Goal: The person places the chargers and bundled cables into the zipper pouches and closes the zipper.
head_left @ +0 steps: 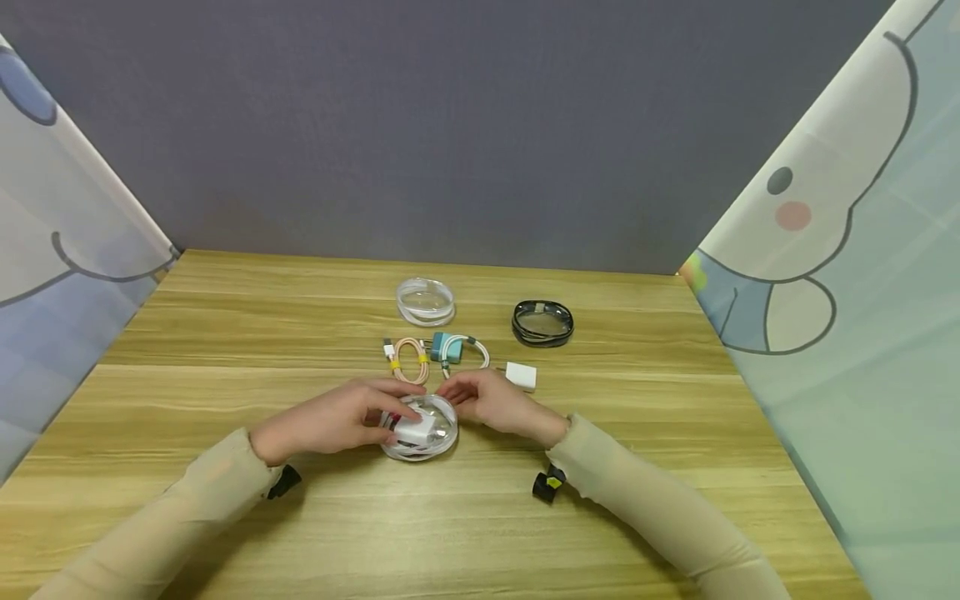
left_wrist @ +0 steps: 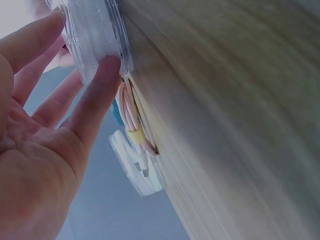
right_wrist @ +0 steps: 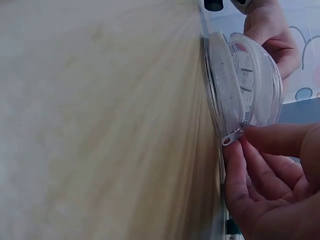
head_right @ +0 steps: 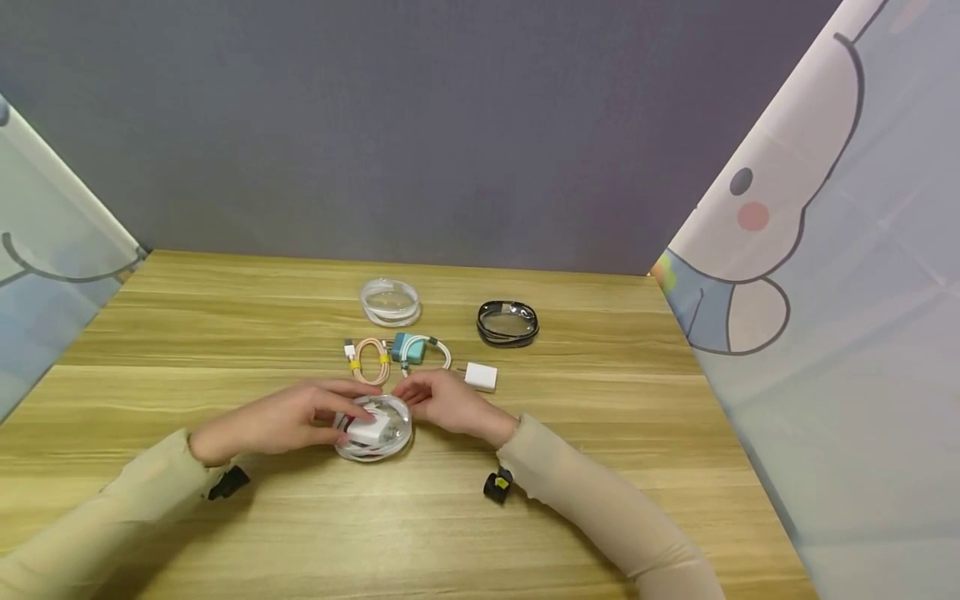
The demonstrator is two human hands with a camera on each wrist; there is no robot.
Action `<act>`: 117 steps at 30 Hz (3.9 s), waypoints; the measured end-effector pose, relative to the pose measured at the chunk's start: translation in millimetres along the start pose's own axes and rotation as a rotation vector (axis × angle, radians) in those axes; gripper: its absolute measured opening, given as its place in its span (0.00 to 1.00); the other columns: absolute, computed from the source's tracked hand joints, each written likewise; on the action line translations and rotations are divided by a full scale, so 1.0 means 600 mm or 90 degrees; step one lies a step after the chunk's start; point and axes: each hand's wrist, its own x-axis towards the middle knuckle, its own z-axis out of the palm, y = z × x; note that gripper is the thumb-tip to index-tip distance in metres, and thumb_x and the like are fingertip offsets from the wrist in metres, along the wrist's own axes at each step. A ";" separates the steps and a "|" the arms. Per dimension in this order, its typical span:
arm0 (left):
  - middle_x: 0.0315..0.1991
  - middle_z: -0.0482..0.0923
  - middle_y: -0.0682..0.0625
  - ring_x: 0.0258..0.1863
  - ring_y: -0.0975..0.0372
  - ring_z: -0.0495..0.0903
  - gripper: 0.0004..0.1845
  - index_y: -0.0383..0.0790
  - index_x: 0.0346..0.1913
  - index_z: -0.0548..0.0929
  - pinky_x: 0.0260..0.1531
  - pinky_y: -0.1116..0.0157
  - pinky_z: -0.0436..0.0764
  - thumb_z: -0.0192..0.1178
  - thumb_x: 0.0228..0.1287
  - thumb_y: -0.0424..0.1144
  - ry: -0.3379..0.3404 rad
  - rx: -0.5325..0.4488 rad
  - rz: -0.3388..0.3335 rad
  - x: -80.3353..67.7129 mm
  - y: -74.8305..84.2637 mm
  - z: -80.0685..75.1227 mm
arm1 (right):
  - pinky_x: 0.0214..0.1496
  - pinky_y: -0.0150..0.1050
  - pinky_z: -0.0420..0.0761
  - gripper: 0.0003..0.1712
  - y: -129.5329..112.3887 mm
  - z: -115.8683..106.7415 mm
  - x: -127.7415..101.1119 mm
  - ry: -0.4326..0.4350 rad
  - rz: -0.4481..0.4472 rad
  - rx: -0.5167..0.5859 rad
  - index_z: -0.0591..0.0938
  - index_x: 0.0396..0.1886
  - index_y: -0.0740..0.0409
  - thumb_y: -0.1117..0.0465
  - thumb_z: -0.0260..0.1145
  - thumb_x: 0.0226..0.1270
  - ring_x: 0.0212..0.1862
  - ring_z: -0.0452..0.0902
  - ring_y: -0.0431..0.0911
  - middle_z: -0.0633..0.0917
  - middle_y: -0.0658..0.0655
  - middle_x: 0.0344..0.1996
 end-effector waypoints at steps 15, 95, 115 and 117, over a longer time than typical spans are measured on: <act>0.68 0.72 0.46 0.66 0.49 0.70 0.19 0.47 0.54 0.87 0.58 0.50 0.75 0.73 0.57 0.35 -0.007 -0.016 0.003 0.002 -0.006 0.003 | 0.43 0.34 0.81 0.15 -0.004 -0.007 -0.001 -0.021 0.024 -0.077 0.84 0.46 0.60 0.75 0.70 0.58 0.38 0.80 0.40 0.86 0.49 0.34; 0.65 0.75 0.50 0.60 0.53 0.77 0.32 0.49 0.67 0.79 0.53 0.55 0.80 0.73 0.58 0.45 -0.007 0.346 0.147 0.017 0.018 0.013 | 0.33 0.42 0.86 0.10 0.009 -0.006 -0.052 -0.026 0.210 0.215 0.73 0.42 0.68 0.66 0.48 0.81 0.33 0.87 0.51 0.87 0.64 0.32; 0.77 0.54 0.60 0.63 0.50 0.74 0.49 0.61 0.76 0.63 0.53 0.55 0.79 0.77 0.52 0.47 -0.093 0.357 0.160 0.038 0.025 0.018 | 0.28 0.40 0.85 0.10 0.016 -0.010 -0.019 0.041 0.217 0.187 0.77 0.42 0.65 0.66 0.50 0.80 0.24 0.81 0.45 0.84 0.60 0.25; 0.78 0.53 0.61 0.61 0.54 0.75 0.50 0.61 0.77 0.61 0.53 0.55 0.79 0.75 0.52 0.54 -0.097 0.365 0.151 0.043 0.026 0.021 | 0.28 0.40 0.85 0.10 0.015 -0.011 -0.016 0.054 0.218 0.178 0.77 0.40 0.65 0.67 0.51 0.79 0.24 0.80 0.44 0.83 0.59 0.26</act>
